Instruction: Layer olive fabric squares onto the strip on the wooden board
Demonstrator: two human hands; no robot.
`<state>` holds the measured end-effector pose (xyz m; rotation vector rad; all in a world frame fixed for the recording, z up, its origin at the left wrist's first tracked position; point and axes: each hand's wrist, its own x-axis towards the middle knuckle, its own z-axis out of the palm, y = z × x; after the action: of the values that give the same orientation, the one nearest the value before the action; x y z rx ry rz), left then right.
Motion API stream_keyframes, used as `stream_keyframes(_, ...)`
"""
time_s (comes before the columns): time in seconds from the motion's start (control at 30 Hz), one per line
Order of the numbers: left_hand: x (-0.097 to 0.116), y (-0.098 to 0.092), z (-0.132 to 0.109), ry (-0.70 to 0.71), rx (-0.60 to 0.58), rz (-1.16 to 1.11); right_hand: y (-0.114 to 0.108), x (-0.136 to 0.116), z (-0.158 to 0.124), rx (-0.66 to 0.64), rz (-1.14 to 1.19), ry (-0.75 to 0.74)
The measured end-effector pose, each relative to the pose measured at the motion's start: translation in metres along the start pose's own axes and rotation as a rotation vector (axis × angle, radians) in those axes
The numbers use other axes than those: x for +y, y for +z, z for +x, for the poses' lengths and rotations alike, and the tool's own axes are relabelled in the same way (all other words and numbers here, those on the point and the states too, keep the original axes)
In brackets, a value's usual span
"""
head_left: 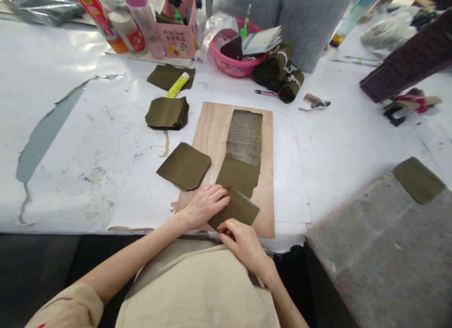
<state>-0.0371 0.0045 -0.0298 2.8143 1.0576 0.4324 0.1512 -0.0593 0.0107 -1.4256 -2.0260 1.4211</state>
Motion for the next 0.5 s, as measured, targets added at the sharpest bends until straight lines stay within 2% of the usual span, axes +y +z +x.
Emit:
stream_keyframes(0.07,0.000,0.001,-0.003,0.014,0.004,0.018,-0.004,0.002,0.005,0.057,-0.009,-0.021)
stream_keyframes(0.2,-0.001,0.003,-0.004,0.020,0.002,0.041,-0.016,0.017,0.022,0.449,-0.284,0.017)
stream_keyframes(0.27,-0.002,0.003,-0.003,0.021,-0.007,0.044,-0.019,0.026,0.029,0.560,-0.428,0.041)
stream_keyframes(0.37,-0.005,0.002,0.000,0.039,-0.023,0.033,-0.018,0.034,0.033,0.570,-0.506,0.065)
stream_keyframes(0.5,-0.008,-0.003,0.006,0.069,-0.051,0.004,-0.013,0.034,0.031,0.568,-0.486,0.095)
